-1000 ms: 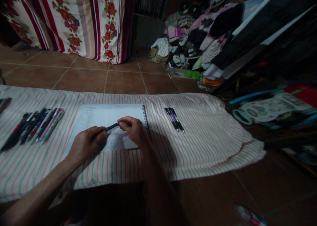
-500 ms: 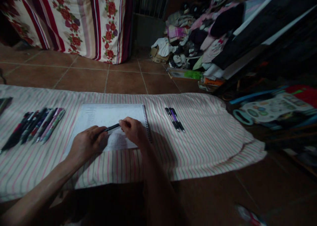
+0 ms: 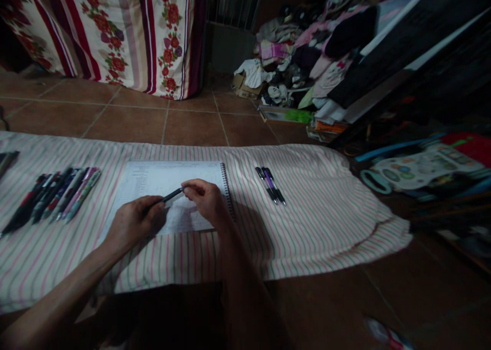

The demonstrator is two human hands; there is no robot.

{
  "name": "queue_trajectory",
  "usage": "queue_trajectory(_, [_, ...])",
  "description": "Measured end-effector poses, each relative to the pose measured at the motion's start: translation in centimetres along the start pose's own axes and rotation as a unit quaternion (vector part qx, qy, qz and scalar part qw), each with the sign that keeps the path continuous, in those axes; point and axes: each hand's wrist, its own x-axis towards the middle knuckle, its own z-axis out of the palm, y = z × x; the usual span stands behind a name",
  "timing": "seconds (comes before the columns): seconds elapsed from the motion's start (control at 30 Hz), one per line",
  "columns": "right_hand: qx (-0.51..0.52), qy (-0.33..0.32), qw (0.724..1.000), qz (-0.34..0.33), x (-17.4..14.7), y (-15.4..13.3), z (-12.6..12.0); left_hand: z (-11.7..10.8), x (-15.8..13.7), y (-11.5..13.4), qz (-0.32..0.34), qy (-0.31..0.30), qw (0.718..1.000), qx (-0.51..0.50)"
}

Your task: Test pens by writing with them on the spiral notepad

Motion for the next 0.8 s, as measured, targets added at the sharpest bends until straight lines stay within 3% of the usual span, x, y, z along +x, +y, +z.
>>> queue_trajectory(0.43, [-0.003, -0.006, 1.0, 0.027, -0.14, -0.71, -0.1, -0.12, -0.03, 0.08, -0.001, -0.005, 1.0, -0.008])
queue_trajectory(0.8, [-0.081, -0.01, 0.996, 0.02, -0.27, -0.67, -0.27, 0.14, -0.15, -0.14, 0.059, 0.019, 0.997, 0.05])
